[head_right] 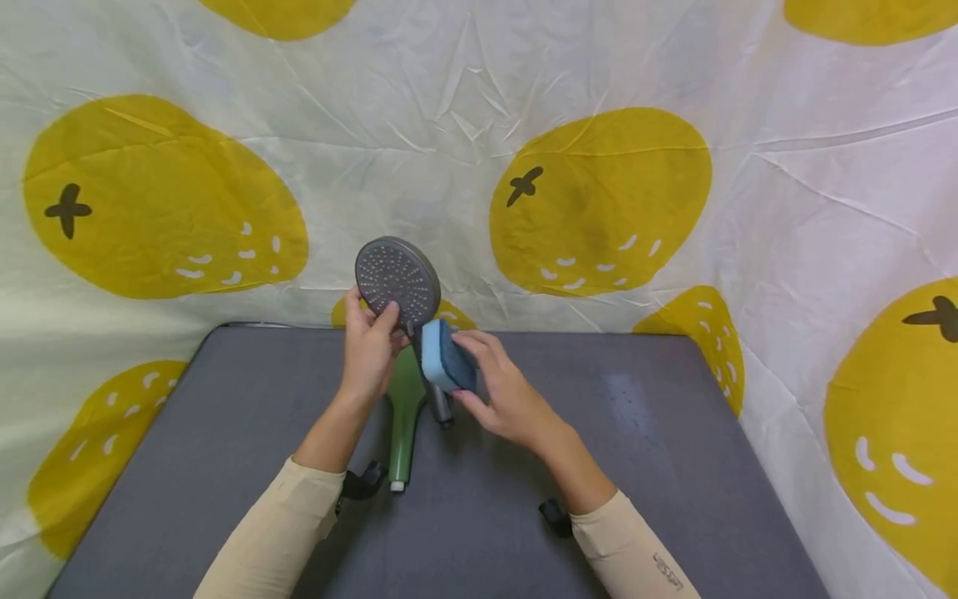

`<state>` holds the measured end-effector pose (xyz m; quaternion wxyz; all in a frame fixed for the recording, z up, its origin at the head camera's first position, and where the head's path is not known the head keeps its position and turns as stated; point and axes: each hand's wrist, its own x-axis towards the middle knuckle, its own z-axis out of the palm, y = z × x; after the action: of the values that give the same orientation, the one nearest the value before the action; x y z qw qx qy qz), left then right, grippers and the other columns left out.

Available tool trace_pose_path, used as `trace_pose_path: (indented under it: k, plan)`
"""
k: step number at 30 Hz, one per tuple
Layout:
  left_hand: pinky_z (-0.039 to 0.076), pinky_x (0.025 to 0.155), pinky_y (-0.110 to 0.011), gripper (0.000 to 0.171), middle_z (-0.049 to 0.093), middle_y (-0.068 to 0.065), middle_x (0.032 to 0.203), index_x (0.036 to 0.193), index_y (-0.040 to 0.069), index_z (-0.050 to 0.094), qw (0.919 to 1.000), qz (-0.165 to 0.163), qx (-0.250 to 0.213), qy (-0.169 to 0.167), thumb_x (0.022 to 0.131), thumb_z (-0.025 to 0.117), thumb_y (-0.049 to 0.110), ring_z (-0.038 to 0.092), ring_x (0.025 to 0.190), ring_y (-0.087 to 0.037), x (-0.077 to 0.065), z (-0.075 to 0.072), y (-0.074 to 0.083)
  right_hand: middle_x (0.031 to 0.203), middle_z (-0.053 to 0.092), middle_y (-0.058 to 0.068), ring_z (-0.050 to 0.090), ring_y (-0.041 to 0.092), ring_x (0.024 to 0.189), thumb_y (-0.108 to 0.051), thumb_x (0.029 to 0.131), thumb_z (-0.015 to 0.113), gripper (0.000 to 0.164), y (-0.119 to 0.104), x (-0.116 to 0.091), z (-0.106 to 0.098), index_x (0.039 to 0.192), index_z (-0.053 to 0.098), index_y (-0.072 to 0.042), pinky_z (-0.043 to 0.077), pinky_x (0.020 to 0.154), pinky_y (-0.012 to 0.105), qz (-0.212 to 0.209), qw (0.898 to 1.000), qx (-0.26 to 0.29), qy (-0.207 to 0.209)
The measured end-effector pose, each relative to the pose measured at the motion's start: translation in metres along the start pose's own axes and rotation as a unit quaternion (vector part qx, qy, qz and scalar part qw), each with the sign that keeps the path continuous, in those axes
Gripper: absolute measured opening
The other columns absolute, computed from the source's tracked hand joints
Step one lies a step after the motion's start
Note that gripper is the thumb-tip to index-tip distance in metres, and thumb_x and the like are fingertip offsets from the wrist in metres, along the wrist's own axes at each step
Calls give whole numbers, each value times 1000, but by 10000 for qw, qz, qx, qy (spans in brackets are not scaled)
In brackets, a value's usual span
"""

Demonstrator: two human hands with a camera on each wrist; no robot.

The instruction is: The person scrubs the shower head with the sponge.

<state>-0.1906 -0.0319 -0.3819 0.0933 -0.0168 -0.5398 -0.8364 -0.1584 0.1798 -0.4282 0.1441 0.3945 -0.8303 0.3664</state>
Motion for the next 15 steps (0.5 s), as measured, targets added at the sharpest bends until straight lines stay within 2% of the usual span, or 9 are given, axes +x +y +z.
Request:
trace_pose_path:
  k: [4,8,12,15]
  plan:
    - [63,78,-30,83,38,-20,154,158,14,16,9998,-30,56,-185,92,63,-6,59,123,-35,1,0,-4,154,39,18,49,33,134,-4,89,80,81,1,-1,0,156,34,-7,60,96,51,-6,9999,-150,6]
    - [62,84,-34,100,35,-18,157,161,17,9,9991,-147,316,-257,88,76,2,53,131,-36,2,-2,-9,153,41,17,49,31,135,-7,89,80,79,1,-3,0,156,38,-8,55,102,52,-44,9994,-347,-34]
    - [62,91,-40,96,33,-20,158,163,17,6,9987,-354,280,-254,94,73,9,52,133,-35,3,-2,-12,154,41,15,49,30,136,-9,89,80,78,-3,-6,-2,155,39,-10,52,106,53,-63,9987,-472,-162]
    - [64,84,-40,89,38,-23,154,162,19,6,9986,-438,-22,-303,98,67,9,66,112,-32,3,-2,-13,156,40,14,50,30,136,-10,89,80,78,-8,-12,-2,156,39,-12,53,105,51,-65,9983,-479,-334]
